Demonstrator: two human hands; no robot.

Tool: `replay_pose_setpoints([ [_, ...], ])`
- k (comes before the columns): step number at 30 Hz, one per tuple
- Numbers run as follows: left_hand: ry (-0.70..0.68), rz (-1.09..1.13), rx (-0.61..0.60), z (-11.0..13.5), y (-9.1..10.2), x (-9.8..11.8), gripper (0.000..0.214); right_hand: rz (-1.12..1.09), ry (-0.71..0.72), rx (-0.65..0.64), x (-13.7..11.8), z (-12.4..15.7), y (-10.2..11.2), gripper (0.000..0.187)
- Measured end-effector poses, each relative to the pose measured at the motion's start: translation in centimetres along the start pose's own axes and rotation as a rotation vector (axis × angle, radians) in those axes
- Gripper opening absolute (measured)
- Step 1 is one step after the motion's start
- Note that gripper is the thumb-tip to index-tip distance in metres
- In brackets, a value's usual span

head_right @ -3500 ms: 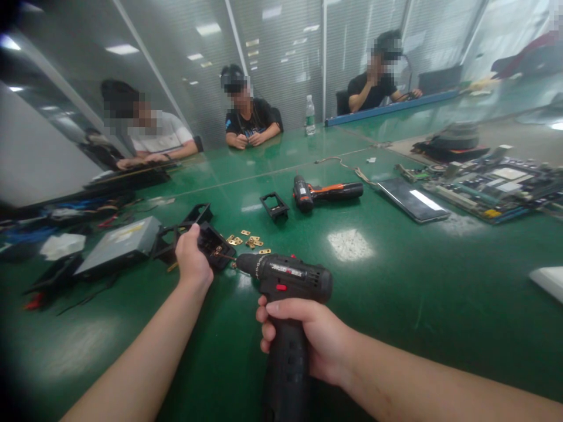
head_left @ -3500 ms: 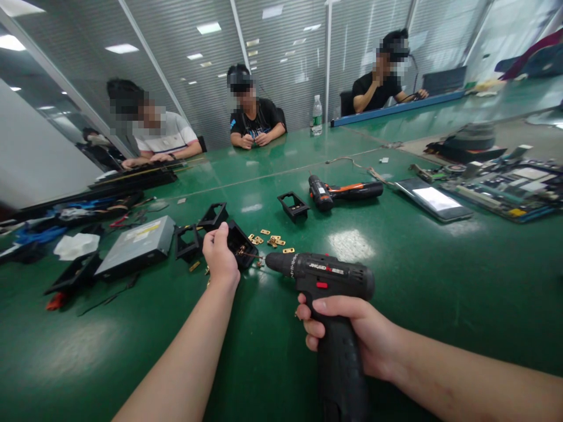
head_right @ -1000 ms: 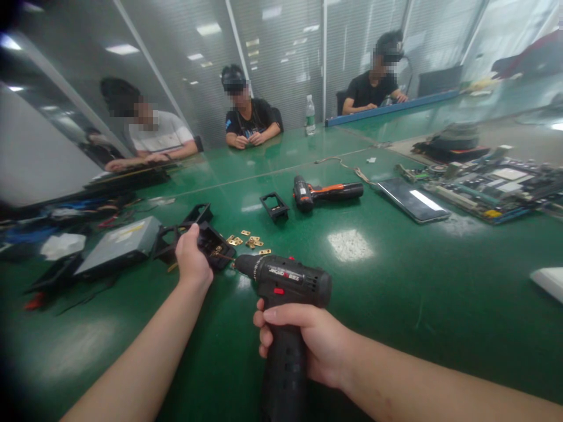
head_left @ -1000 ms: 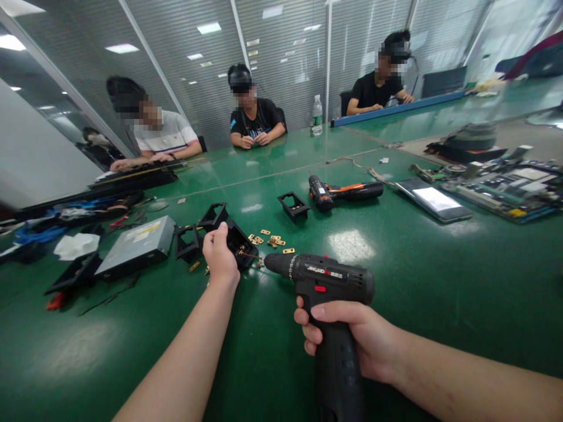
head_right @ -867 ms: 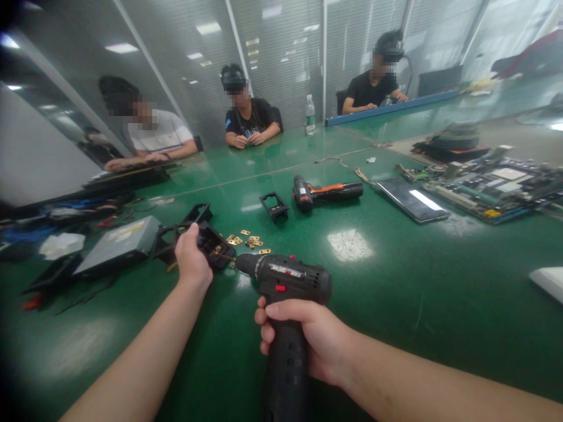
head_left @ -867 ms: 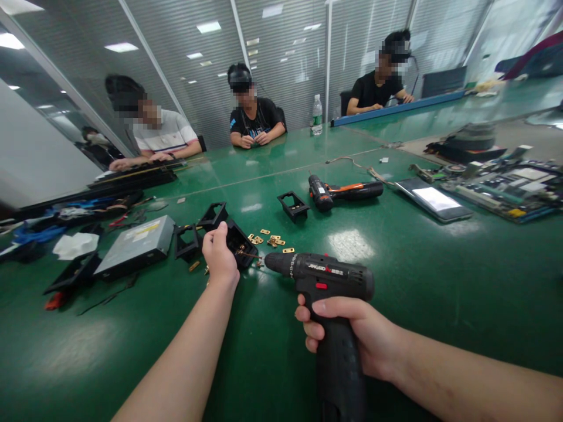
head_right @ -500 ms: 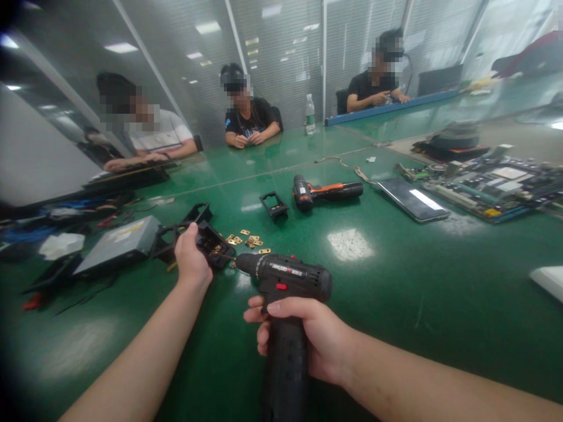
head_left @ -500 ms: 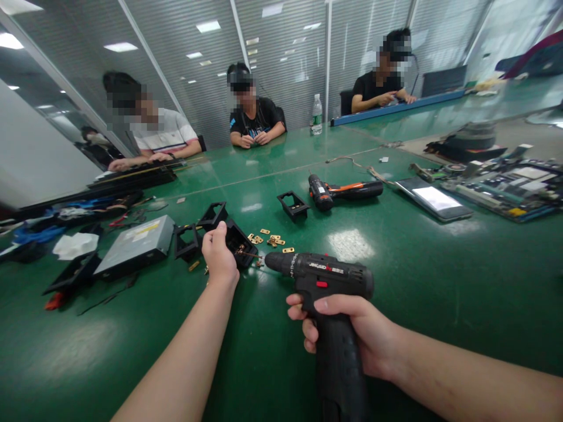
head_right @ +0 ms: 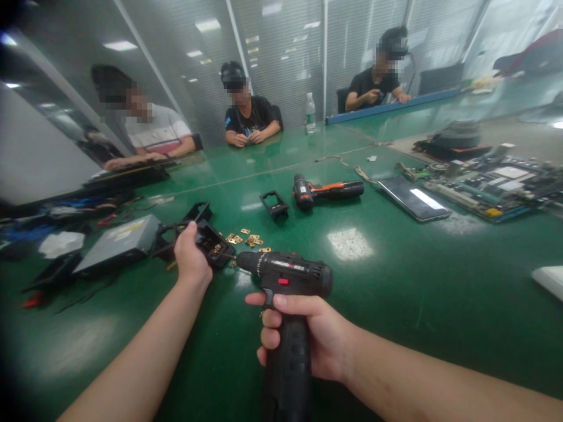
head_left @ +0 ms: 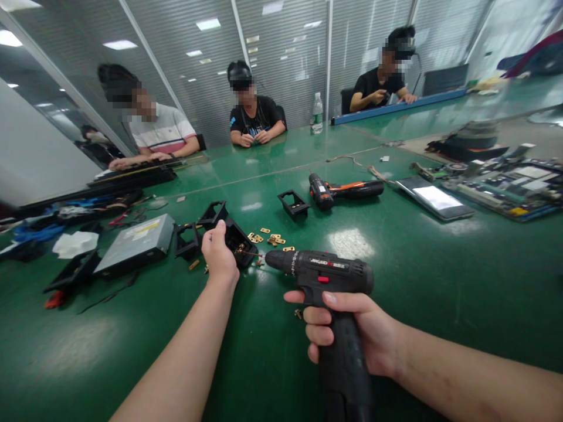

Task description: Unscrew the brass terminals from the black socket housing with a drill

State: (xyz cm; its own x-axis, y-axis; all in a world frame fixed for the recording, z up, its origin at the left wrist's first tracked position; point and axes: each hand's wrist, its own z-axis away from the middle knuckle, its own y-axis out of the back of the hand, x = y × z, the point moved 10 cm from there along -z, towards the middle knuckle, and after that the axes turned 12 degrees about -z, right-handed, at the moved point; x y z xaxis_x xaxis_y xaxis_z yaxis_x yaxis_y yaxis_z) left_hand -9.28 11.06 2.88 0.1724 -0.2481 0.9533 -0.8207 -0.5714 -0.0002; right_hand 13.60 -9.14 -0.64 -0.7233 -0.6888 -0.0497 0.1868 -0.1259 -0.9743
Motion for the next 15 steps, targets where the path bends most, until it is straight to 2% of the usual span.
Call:
replay_pose_setpoints([
  [4,0.054,0.027,0.023,0.29,0.12,0.07,0.052,0.009,0.003,-0.017,-0.01,-0.11,-0.06,0.054],
  [9,0.053,0.005,0.018,0.36,0.11,0.30,0.053,0.027,-0.004,-0.016,0.17,-0.13,0.00,0.051],
  [15,0.086,0.027,0.008,0.32,0.01,-0.01,0.056,0.022,-0.017,-0.003,0.33,-0.16,-0.02,0.040],
])
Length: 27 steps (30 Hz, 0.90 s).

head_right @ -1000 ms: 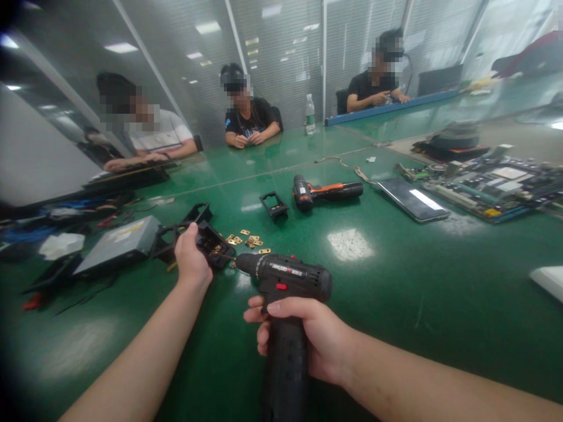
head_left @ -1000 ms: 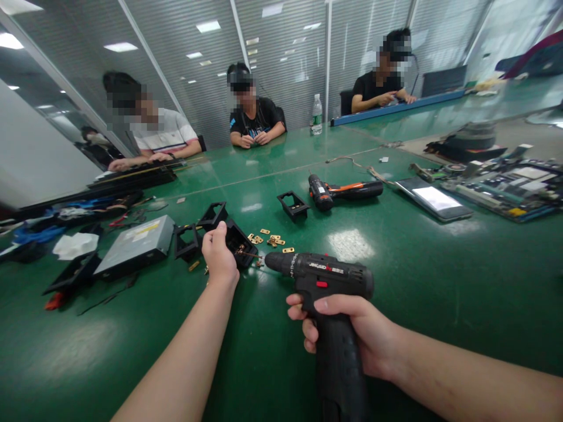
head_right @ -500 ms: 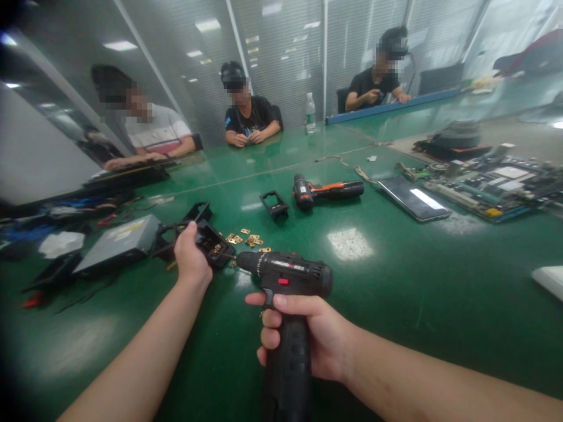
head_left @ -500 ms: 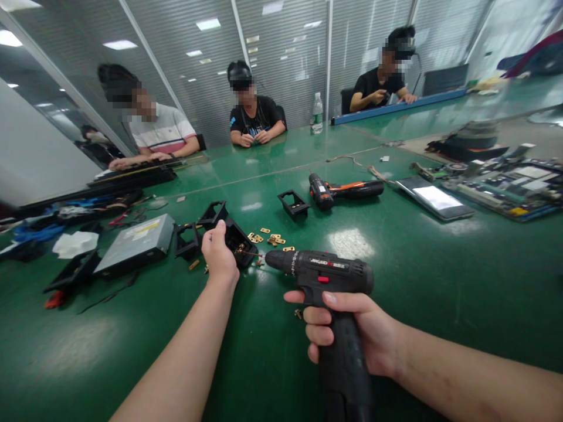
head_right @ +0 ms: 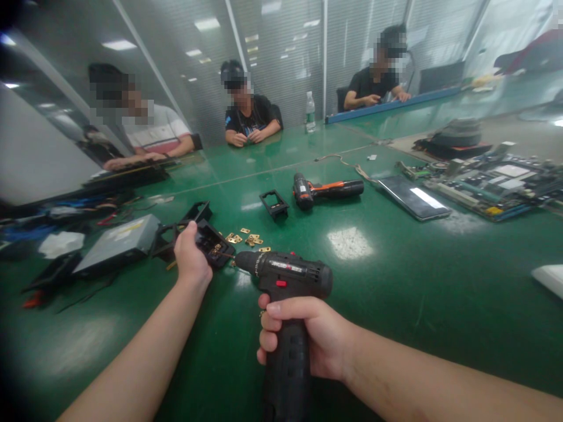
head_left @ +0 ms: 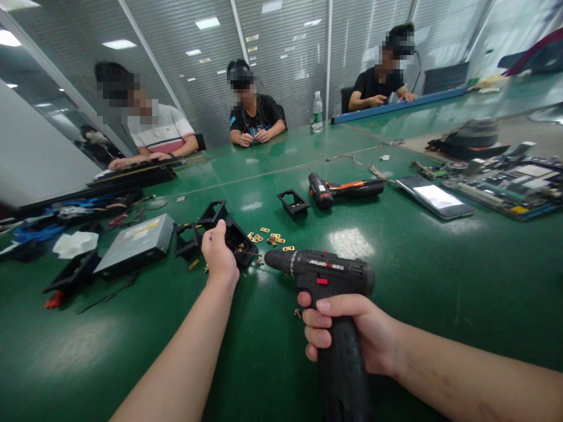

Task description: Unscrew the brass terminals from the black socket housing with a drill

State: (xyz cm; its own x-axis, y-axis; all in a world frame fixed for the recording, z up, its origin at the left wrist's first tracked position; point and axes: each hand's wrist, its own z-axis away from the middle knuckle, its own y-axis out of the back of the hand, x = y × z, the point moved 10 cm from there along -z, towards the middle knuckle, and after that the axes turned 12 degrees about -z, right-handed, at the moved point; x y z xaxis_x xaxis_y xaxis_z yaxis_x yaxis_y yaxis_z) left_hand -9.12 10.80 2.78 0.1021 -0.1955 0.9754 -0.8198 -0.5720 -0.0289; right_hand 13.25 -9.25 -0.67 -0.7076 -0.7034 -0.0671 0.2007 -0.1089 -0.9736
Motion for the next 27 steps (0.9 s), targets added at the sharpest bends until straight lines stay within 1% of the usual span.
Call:
replay_pose_setpoints([
  [4,-0.006,0.005,0.010,0.03,0.12,0.07,0.055,-0.002,0.001,0.010,0.05,0.01,0.01,0.038],
  [11,-0.030,0.021,0.017,-0.16,0.22,-0.02,0.052,0.003,0.000,0.014,0.18,-0.04,0.13,0.039],
  [17,-0.035,0.023,0.006,-0.30,0.17,-0.20,0.053,-0.008,0.001,0.013,0.14,-0.19,0.24,0.039],
  [27,-0.051,-0.007,0.006,-0.15,0.13,0.22,0.057,-0.015,0.000,0.014,0.12,-0.11,0.16,0.038],
])
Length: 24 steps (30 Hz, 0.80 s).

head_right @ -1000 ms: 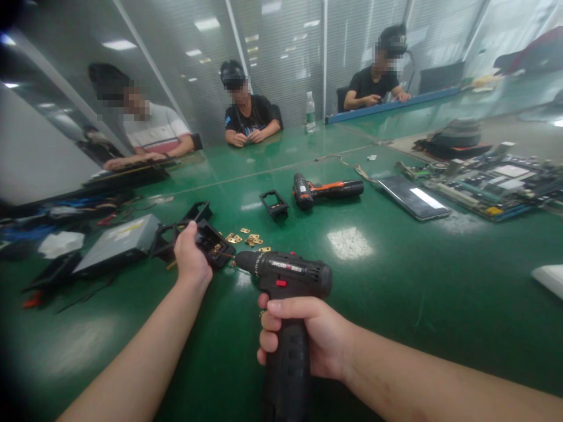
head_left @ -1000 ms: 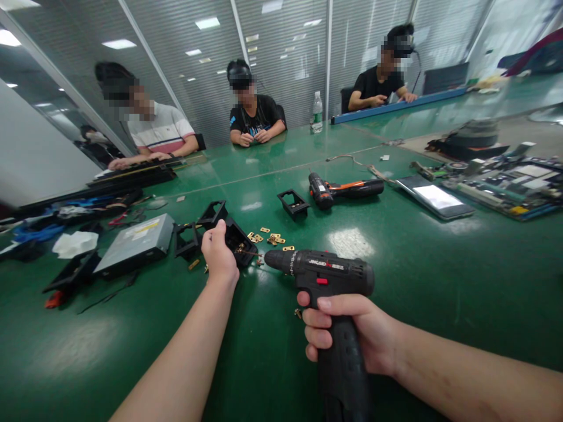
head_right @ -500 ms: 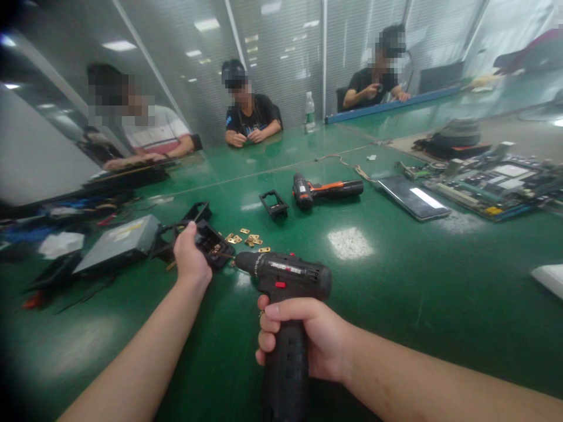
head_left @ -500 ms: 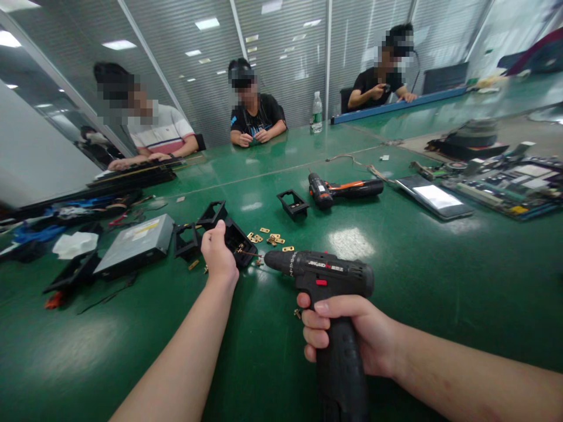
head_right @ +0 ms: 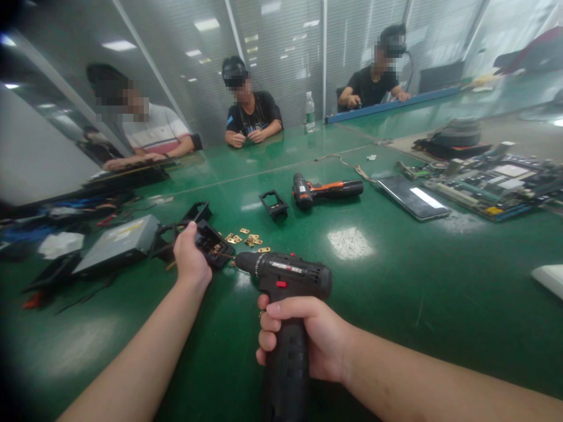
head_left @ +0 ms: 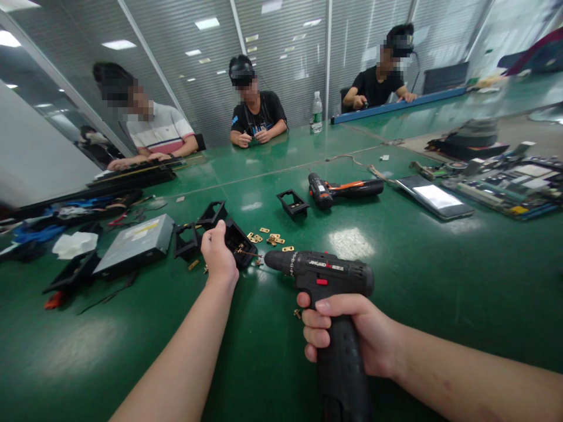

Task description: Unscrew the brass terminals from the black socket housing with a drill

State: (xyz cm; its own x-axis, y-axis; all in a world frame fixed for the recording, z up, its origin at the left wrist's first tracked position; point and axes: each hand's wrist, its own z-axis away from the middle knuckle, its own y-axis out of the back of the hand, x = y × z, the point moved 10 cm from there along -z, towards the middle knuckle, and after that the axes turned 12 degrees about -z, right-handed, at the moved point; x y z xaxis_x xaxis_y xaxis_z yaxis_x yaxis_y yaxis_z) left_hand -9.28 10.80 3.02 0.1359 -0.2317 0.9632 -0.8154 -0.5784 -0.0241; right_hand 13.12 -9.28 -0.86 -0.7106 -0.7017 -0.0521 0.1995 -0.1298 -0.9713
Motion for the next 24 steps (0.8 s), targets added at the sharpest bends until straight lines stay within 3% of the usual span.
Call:
replay_pose_setpoints([
  [24,0.020,-0.020,-0.009,-0.04,-0.07,-0.32,0.054,-0.005,-0.002,-0.003,-0.05,0.20,-0.26,0.039],
])
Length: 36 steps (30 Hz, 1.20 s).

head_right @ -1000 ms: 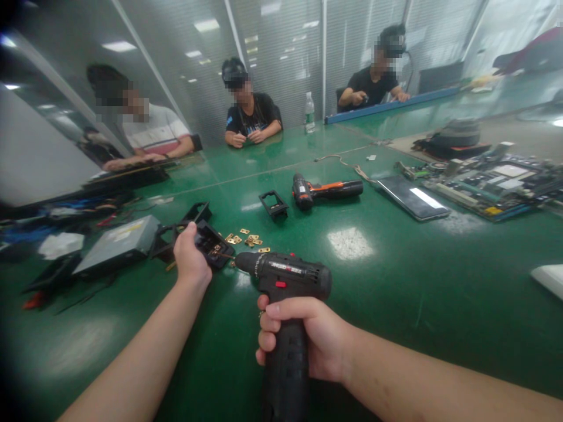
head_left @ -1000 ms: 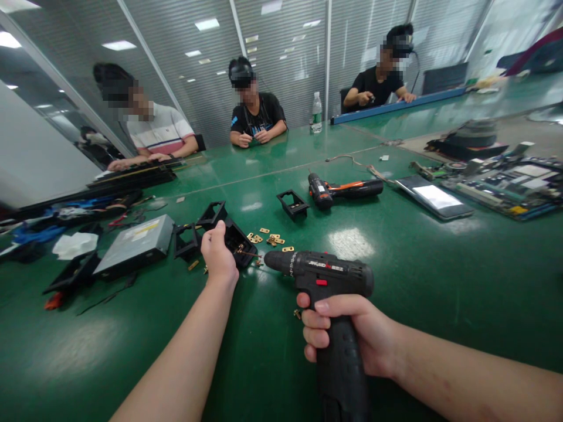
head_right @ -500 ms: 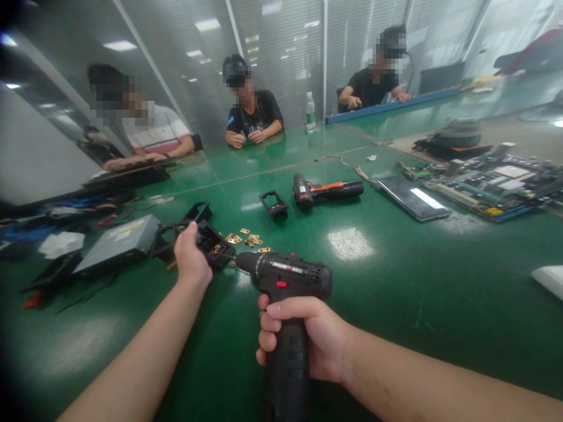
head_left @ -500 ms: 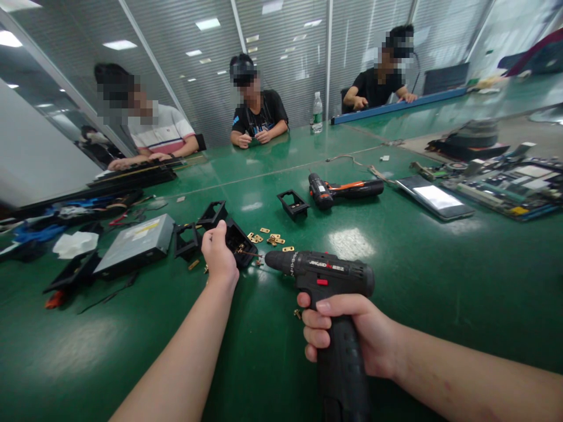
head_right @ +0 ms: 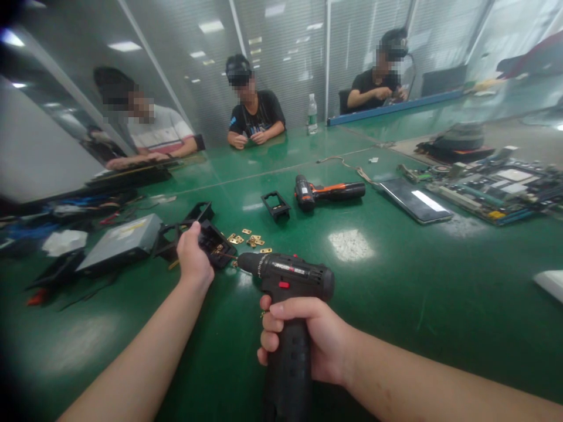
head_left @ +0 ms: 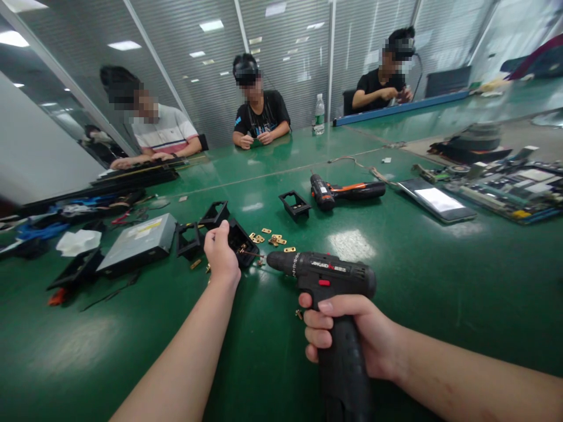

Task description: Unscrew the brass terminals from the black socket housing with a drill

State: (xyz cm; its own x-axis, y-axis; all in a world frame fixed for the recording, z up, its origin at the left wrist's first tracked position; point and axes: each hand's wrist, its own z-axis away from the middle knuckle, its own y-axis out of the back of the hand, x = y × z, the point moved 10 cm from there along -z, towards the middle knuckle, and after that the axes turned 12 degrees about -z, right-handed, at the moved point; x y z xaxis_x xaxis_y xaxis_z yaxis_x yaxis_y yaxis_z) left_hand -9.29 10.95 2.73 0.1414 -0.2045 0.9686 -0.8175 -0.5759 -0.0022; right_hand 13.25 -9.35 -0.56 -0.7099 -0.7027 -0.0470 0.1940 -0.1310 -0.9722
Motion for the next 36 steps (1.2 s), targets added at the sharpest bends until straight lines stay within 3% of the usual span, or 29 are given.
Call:
replay_pose_setpoints([
  [36,0.010,0.011,0.000,0.09,0.03,0.11,0.053,-0.024,0.001,0.003,0.15,-0.13,0.04,0.039],
])
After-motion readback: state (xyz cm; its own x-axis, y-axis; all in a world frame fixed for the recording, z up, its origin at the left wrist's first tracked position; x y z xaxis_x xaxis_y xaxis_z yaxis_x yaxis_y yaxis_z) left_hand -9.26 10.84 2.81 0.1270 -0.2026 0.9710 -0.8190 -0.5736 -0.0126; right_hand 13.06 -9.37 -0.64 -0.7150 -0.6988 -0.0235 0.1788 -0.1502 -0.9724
